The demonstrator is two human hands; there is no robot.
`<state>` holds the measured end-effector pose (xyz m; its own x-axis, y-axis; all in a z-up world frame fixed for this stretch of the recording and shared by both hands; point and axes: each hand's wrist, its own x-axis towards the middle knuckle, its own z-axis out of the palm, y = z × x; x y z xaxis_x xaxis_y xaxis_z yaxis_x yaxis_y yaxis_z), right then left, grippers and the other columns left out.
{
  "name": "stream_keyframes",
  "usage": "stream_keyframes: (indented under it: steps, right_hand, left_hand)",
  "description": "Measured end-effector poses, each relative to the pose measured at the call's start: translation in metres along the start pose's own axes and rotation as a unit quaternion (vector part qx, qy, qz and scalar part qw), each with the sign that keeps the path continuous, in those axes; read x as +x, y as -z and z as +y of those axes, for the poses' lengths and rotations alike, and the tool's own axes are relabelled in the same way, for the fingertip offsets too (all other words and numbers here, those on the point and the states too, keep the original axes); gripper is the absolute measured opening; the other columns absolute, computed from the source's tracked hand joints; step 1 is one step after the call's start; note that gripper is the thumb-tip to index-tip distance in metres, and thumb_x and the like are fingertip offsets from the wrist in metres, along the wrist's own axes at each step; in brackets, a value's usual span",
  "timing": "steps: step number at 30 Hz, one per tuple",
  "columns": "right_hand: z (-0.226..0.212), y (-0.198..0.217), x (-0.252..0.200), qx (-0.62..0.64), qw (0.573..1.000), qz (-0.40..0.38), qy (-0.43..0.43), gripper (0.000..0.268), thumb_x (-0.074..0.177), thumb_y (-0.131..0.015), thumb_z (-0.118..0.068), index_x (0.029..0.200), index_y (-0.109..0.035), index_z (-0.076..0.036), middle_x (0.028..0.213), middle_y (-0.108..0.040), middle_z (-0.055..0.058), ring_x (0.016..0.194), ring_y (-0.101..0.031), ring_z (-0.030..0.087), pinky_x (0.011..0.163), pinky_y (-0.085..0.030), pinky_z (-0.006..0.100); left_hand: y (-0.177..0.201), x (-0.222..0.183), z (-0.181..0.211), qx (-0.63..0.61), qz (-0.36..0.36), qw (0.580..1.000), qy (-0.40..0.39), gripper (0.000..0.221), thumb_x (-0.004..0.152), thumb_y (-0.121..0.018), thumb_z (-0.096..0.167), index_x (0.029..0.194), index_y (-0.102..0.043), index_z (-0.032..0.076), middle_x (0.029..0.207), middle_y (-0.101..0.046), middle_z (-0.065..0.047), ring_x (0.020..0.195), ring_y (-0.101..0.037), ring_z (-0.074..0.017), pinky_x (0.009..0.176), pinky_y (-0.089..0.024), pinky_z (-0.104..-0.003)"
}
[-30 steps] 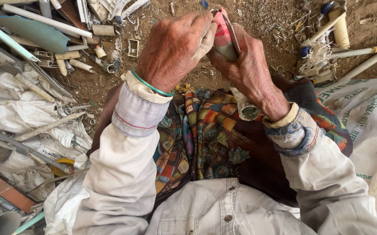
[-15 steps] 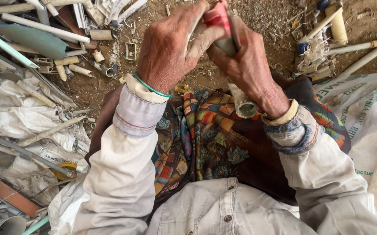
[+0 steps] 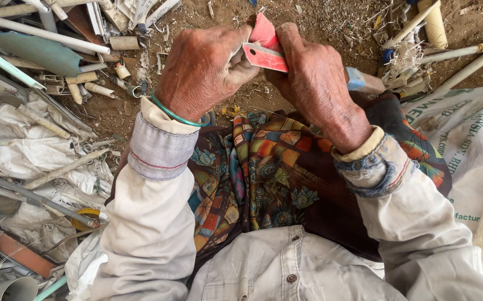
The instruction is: The person cleans and scrapes various PVC pipe segments and fittings by hand and with a blade, removing tape and debris.
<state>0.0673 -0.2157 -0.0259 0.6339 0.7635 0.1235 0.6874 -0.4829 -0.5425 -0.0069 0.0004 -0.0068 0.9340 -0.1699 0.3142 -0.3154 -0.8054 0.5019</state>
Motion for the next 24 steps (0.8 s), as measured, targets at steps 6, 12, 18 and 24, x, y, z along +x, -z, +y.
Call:
stream_keyframes:
  steps: [6,12,18,24]
  right_hand:
    - [0.006,-0.014,-0.001,0.033,0.999,0.022,-0.016,0.049,0.093,-0.084,-0.017,0.119,-0.047,0.0,0.074,-0.065,0.02,0.067,-0.068,0.04,0.058,-0.053,0.048]
    - [-0.002,-0.014,-0.001,0.204,0.978,0.016,-0.051,0.026,0.106,-0.074,-0.007,0.119,-0.051,-0.002,0.087,-0.071,0.012,0.07,-0.075,0.02,0.055,-0.062,0.031]
    - [-0.013,0.007,0.008,0.53,0.835,0.075,-0.125,0.029,0.111,-0.07,-0.011,0.129,-0.053,0.004,0.096,-0.07,0.013,0.071,-0.074,0.018,0.063,-0.064,0.034]
    - [-0.028,0.007,0.014,0.423,0.899,0.117,-0.008,0.037,0.111,-0.07,0.0,0.135,-0.043,0.002,0.119,-0.066,0.018,0.09,-0.076,0.023,0.076,-0.067,0.035]
  left_hand:
    - [-0.024,-0.004,-0.007,0.078,0.032,0.996,-0.027,0.04,0.097,-0.08,0.018,0.126,-0.065,-0.005,0.088,-0.07,-0.011,0.069,-0.07,-0.0198,0.061,-0.057,-0.032]
    - [-0.039,0.003,-0.014,0.04,0.063,0.997,0.014,0.015,0.109,-0.077,0.012,0.119,-0.07,0.003,0.077,-0.069,-0.006,0.058,-0.065,-0.0131,0.049,-0.054,-0.029]
    - [-0.047,0.009,0.0,-0.207,0.126,0.964,0.112,0.053,0.112,-0.048,0.06,0.11,-0.066,0.011,0.088,-0.069,-0.001,0.077,-0.069,-0.0058,0.066,-0.06,-0.03]
    - [-0.039,0.012,0.022,-0.338,0.039,0.922,0.185,0.078,0.102,-0.047,0.075,0.121,-0.069,0.003,0.075,-0.065,-0.002,0.06,-0.065,-0.009,0.05,-0.054,-0.029]
